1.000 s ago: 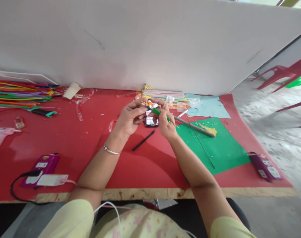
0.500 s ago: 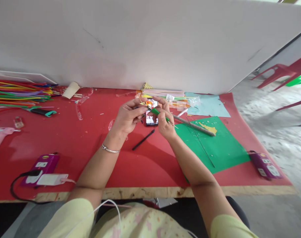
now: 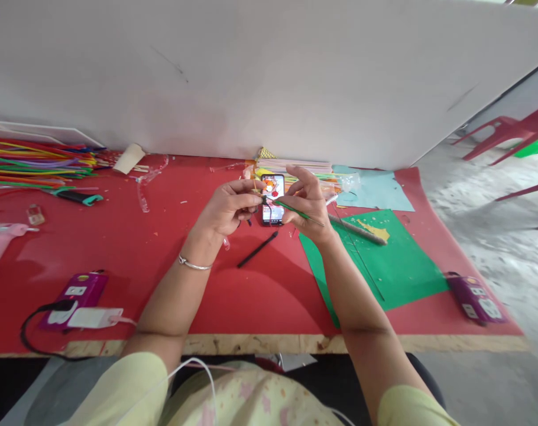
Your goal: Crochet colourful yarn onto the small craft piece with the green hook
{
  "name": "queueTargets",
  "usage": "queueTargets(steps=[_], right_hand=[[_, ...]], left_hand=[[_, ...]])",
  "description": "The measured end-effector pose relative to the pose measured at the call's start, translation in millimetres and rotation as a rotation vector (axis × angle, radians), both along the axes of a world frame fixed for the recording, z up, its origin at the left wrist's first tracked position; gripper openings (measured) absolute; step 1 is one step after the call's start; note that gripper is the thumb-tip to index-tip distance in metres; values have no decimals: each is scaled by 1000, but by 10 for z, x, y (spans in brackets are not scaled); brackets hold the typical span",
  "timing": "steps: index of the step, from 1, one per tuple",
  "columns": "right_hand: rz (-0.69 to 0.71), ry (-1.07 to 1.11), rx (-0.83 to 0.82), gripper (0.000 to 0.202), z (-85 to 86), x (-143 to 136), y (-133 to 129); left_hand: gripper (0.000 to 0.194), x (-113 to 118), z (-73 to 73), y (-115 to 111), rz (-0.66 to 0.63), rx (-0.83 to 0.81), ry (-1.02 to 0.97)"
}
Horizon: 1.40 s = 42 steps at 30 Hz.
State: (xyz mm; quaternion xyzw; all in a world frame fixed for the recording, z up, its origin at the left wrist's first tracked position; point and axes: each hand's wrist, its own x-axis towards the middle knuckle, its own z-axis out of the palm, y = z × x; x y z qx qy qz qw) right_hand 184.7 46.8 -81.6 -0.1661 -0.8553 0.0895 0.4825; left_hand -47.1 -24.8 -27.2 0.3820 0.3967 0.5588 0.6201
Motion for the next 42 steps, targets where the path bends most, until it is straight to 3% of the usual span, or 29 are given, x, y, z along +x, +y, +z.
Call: queueTargets(steps=[6, 17, 28, 42], right_hand=[[-25, -48, 80, 46, 108, 59, -42], [-86, -120, 86, 37, 210, 116, -116], [-19, -136, -10, 30, 292, 134, -149], [122, -136, -148, 31, 381, 169, -160]], left_hand=[[32, -32, 33, -5, -19, -23, 29], [33, -93, 26, 9, -23, -28, 48], [29, -123, 26, 9, -30, 8, 95], [26, -168, -12, 4, -132, 46, 167]])
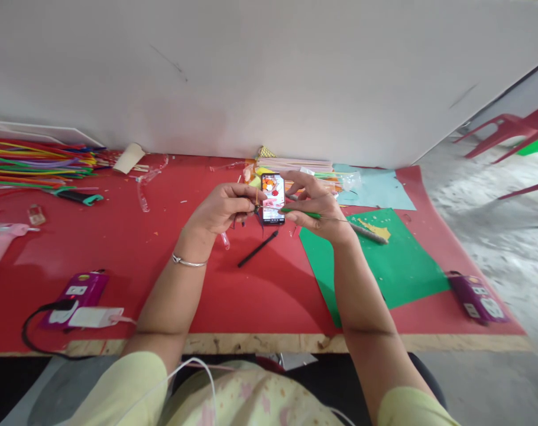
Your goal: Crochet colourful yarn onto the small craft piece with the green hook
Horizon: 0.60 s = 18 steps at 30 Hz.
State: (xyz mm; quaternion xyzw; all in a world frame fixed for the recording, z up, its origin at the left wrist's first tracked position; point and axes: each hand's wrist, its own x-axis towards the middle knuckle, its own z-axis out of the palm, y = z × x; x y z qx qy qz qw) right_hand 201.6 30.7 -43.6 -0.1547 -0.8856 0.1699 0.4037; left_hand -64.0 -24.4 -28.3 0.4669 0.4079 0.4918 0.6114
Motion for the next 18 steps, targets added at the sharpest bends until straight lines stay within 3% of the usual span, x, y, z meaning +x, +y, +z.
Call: queueTargets(steps=[9, 18], right_hand=[[-3, 51, -32, 32, -12, -43, -32], [32, 172, -111, 36, -131, -132, 11]], left_hand=[[28, -21, -2, 15, -53, -26, -94], [26, -9, 35, 5, -67, -74, -90]])
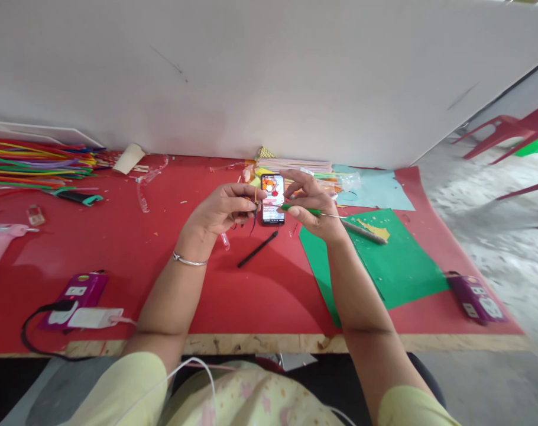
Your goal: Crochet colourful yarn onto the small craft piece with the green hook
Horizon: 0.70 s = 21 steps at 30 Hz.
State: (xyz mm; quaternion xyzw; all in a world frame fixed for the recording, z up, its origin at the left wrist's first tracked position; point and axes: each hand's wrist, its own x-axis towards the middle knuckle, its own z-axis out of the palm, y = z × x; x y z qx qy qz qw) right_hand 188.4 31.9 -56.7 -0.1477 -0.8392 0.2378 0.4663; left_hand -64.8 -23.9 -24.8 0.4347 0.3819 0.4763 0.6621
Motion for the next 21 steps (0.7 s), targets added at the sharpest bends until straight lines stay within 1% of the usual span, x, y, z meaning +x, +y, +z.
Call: queueTargets(steps=[3, 8, 12, 17, 21], right_hand=[[-47, 1, 13, 38, -19, -6, 13], [-68, -25, 39, 38, 0, 26, 12], [-89, -43, 104, 37, 22, 43, 10], [-66, -41, 222, 25, 71, 56, -6], [-63, -33, 206, 15, 93, 32, -57]], left_hand=[[27, -4, -10, 11, -6, -13, -16], [30, -22, -32, 27, -18, -62, -43], [32, -37, -64, 52, -32, -89, -72], [30, -38, -85, 78, -61, -135, -91], [33, -20, -70, 29, -41, -115, -117]])
